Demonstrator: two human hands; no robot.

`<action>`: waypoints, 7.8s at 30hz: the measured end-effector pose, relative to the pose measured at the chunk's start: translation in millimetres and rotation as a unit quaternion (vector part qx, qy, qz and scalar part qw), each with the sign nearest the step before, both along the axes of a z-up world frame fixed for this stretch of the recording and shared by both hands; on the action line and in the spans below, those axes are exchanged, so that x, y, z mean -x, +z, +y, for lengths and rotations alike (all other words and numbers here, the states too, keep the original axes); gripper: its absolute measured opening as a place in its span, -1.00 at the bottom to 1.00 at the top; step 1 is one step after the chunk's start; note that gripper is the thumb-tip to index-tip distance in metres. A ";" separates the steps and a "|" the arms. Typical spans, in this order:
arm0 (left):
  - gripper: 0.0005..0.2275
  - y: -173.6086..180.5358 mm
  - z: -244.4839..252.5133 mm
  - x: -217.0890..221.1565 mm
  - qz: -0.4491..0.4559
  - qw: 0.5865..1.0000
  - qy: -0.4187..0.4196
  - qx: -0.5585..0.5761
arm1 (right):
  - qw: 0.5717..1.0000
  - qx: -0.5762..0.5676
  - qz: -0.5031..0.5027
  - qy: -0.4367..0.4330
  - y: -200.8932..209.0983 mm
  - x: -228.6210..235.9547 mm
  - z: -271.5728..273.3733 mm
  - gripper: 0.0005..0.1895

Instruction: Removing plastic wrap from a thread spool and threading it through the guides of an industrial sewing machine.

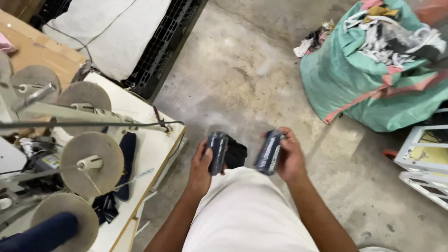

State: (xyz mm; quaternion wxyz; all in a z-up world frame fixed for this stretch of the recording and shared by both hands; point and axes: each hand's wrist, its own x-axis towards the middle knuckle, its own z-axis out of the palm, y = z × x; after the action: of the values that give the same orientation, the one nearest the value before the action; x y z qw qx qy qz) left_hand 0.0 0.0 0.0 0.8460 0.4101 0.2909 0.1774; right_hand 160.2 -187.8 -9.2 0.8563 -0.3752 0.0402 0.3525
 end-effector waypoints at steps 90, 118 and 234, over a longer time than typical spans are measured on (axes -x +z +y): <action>-0.07 88.5 324.1 -262.5 0.245 0.723 0.588 -0.269 | 0.582 -0.318 -0.272 0.697 77.0 -220.9 651.7 -0.49; -0.58 139.8 312.5 -341.9 0.237 0.529 0.777 -0.243 | 0.526 -0.203 -0.369 0.738 121.8 -297.9 674.7 -0.70; -0.63 4.2 -35.1 -679.0 0.205 0.113 0.927 0.294 | -0.054 -0.464 -0.532 0.706 109.2 -265.6 343.3 -0.52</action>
State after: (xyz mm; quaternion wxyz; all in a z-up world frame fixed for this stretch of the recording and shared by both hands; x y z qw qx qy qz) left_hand 679.0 -35.1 4.2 -0.0082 -0.4358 0.6386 0.6342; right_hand 425.8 155.5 99.9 0.0995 -0.2021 0.8864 -0.4045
